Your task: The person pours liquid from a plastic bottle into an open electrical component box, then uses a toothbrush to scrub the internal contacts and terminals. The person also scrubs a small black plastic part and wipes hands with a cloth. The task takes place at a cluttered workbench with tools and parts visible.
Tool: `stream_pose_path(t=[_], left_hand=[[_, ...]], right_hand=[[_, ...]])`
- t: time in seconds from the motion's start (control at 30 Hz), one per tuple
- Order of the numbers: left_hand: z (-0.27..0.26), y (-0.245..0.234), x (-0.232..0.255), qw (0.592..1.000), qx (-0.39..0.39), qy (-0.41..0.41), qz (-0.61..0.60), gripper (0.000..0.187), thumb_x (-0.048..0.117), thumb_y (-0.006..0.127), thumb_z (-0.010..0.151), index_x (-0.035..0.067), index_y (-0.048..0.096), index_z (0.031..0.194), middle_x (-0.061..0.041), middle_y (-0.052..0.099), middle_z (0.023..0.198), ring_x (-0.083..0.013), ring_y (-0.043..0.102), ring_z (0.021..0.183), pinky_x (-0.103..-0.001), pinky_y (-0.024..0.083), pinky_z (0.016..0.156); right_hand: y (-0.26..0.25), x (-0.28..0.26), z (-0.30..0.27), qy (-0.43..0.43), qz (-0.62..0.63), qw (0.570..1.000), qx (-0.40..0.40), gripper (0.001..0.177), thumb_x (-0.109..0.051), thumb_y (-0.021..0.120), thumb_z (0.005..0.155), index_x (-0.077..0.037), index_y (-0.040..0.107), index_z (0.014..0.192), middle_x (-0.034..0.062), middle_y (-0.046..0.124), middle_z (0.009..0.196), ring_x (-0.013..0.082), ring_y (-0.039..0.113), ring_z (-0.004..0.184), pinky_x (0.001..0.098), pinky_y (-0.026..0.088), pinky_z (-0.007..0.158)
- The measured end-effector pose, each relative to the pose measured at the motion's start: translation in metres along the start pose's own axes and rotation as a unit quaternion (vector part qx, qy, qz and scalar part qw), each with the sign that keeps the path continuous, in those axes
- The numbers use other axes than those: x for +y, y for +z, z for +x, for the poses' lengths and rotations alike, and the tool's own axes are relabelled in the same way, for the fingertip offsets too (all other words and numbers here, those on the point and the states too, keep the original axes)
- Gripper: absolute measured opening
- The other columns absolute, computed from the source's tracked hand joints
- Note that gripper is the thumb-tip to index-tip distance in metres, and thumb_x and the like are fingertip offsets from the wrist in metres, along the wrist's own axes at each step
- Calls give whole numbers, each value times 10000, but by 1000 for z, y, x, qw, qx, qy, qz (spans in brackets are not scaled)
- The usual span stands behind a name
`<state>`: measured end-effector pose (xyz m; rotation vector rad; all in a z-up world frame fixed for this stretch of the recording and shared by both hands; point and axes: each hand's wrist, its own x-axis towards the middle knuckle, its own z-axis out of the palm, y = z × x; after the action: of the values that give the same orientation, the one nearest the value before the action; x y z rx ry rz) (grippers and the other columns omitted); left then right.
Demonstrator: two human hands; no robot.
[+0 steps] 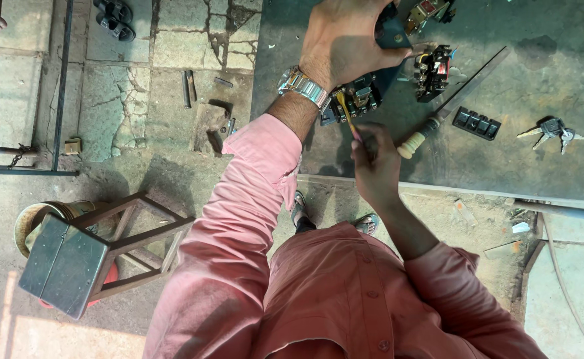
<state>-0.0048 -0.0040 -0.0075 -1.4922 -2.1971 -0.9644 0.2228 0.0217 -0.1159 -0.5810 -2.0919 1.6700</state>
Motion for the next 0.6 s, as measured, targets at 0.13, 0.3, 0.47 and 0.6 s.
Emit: stream_pose_path(t=[0.13, 0.3, 0.47, 0.6], left_hand=[[1, 6, 0, 1000, 8, 5, 7, 634, 602, 911, 757, 194, 662, 1173, -34, 752, 1050, -274, 731, 934, -443, 579, 775], [0, 7, -1, 1000, 2, -4, 21, 639, 615, 902, 739, 200, 683, 1173, -49, 755, 1007, -267, 738, 888, -437, 586, 742], [-1, 8, -3, 1000, -7, -12, 0, 608, 585, 894, 749, 177, 690, 1151, -42, 766, 1004, -271, 741, 881, -439, 587, 732], [3, 15, -4, 998, -54, -36, 5, 602, 632, 883, 800, 202, 697, 1178, -45, 764, 1006, -254, 746, 886, -428, 592, 751]], right_hand=[[4, 10, 4, 41, 144, 989, -11, 220, 39, 598, 1014, -14, 516, 1211, 16, 626, 839, 63, 584, 741, 224, 450, 640], [3, 2, -3, 41, 46, 998, -12, 222, 26, 603, 1013, -9, 559, 1228, 20, 608, 814, 63, 557, 703, 227, 431, 596], [-4, -14, -8, 12, -37, 999, -26, 217, -2, 603, 1021, -24, 620, 1236, 70, 676, 813, 100, 658, 702, 247, 515, 619], [-9, -27, -4, -117, -241, 963, -18, 191, -45, 638, 1015, -27, 668, 1202, 155, 721, 842, 261, 714, 689, 366, 550, 620]])
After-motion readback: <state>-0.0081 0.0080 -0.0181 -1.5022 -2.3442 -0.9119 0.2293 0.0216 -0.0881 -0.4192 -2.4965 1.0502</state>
